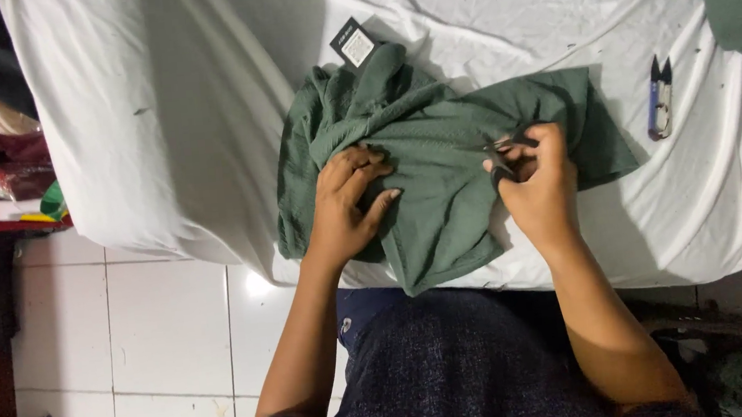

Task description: Trimming excess threads and fabric from a green garment using scissors on a work surface.

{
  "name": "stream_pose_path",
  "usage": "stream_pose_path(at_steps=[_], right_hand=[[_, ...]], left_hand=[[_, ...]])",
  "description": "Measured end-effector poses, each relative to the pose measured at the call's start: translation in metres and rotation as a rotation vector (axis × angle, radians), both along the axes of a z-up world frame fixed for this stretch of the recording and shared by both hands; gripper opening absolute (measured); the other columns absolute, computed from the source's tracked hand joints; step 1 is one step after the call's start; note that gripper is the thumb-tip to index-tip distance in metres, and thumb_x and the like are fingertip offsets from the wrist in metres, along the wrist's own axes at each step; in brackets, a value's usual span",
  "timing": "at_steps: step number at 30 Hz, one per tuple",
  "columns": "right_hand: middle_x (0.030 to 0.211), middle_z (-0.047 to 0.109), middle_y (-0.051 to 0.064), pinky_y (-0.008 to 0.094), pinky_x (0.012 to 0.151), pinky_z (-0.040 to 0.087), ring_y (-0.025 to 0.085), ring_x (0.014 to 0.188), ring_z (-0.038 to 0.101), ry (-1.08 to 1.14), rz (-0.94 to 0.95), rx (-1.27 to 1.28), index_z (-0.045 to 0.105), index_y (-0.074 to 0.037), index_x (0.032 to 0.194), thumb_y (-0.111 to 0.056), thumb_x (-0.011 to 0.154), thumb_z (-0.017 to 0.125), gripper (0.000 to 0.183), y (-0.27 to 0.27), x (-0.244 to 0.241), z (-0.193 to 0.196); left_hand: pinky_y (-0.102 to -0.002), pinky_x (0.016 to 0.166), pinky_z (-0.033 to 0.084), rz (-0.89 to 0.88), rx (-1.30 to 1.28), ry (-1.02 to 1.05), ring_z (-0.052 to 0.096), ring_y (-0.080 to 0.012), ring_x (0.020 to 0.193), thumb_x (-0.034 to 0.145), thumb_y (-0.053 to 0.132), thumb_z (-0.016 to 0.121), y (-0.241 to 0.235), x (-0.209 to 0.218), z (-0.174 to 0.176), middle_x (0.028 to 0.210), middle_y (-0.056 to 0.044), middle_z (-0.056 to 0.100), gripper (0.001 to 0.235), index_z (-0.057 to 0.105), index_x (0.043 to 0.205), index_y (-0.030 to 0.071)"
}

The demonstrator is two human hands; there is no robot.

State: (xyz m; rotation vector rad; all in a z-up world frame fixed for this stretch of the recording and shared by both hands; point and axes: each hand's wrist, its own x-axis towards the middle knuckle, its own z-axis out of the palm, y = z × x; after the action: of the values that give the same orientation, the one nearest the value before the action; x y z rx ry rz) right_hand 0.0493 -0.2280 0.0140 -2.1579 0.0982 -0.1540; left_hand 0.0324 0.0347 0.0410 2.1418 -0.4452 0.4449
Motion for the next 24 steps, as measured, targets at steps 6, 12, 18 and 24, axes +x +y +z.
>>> stream_pose_path(at_steps=[6,12,18,24], right_hand=[[0.1,0.071,0.01,0.029,0.072,0.054,0.021,0.085,0.071,-0.218,0.046,0.327,0.046,-0.004,0.112,0.005,0.09,0.086,0.046,0.001,-0.017,0.038],[0.134,0.058,-0.007,0.033,0.083,0.051,0.017,0.096,0.061,-0.355,0.693,1.214,0.058,-0.012,0.126,-0.017,0.104,0.052,0.023,-0.006,-0.047,0.134],[0.072,0.049,0.012,0.053,0.069,0.057,0.035,0.057,0.054,-0.103,1.548,1.561,0.04,-0.009,0.081,-0.023,0.131,0.032,0.053,-0.018,-0.04,0.177],[0.08,0.051,0.011,0.05,0.072,0.058,0.033,0.064,0.055,-0.172,1.438,1.569,0.042,-0.01,0.091,-0.025,0.125,0.041,0.037,-0.037,-0.047,0.155]], left_hand=[[-0.053,0.102,0.047,0.025,-0.116,0.012,0.064,-0.0394,0.118,0.087,0.011,0.083,0.002,0.004,-0.002,0.109,-0.011,0.07,0.021,0.075,0.106,0.009],[-0.046,0.108,0.05,0.0,-0.082,0.059,0.067,-0.0299,0.114,0.102,0.018,0.065,0.0,0.003,0.012,0.108,-0.006,0.072,0.012,0.07,0.107,0.008],[-0.045,0.102,0.05,-0.028,0.045,-0.027,0.066,-0.033,0.112,0.1,0.007,0.065,-0.012,0.004,0.024,0.104,-0.008,0.069,0.007,0.069,0.106,0.006],[-0.052,0.095,0.05,-0.012,0.06,-0.088,0.066,-0.0412,0.107,0.094,0.004,0.071,-0.02,0.006,0.025,0.097,-0.011,0.071,0.012,0.074,0.105,0.008]])
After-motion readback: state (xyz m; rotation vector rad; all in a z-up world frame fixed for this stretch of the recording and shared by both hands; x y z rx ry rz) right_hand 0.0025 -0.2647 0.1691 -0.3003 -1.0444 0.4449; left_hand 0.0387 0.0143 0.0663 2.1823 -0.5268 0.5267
